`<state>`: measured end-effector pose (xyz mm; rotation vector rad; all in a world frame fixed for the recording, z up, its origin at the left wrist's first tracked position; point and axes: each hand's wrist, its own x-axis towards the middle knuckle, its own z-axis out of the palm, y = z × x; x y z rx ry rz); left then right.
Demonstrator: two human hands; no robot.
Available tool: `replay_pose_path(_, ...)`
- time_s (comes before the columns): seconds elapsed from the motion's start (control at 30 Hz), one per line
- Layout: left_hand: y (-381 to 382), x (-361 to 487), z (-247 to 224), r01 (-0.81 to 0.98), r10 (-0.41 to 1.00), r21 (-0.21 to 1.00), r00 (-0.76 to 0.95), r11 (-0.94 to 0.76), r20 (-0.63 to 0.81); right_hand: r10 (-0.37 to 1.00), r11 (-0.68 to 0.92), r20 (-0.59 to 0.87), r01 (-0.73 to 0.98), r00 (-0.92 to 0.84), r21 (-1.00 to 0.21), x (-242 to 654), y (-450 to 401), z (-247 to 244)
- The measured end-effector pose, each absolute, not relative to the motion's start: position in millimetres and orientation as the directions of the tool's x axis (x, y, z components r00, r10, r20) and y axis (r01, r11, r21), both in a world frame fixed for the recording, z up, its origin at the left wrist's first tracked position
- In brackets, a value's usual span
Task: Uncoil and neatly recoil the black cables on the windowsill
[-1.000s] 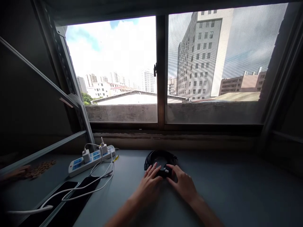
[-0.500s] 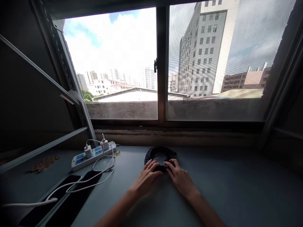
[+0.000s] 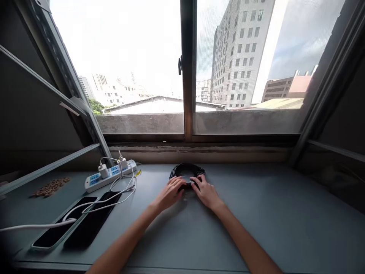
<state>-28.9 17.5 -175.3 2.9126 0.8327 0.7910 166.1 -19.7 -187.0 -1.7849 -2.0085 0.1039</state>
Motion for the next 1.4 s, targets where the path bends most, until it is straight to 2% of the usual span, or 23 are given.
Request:
replay_pose_path(0.33,24.6,-22.2,-185.8,0.547,0.519,0.087,0.713,-0.832,0.471,0.95,0.176,0.307,0.898,-0.049,-0.403,166.8,-7.9,-197.7)
replay_pose_path(0.63,29.7,-18.9,-184.9,0.586,0.529,0.021,0.713,-0.81,0.46,0.947,0.186,0.317,0.906,-0.062,-0.381,167.9,-14.5,-188.8)
replay_pose_path(0.87,30.3,-16.4,-185.2,0.582,0.516,0.019,0.705,-0.813,0.487,0.941,0.169,0.338,0.907,-0.032,-0.385,178.3,-20.5,-181.8)
replay_pose_path(1.1,30.0,-23.3,-187.6,0.545,0.514,0.102,0.689,-0.832,0.511,0.928,0.172,0.373,0.878,0.008,-0.447,179.2,-23.6,-181.9)
replay_pose_path(1.3,28.3,-28.9,-183.8,0.674,0.63,0.217,0.458,-0.706,0.627,0.88,0.085,0.429,0.823,0.202,-0.561,183.6,-25.3,-180.6)
replay_pose_path(1.4,31.7,-32.4,-182.9,0.732,0.713,0.312,0.325,-0.606,0.622,0.837,0.03,0.432,0.76,0.335,-0.649,187.4,-21.3,-183.9)
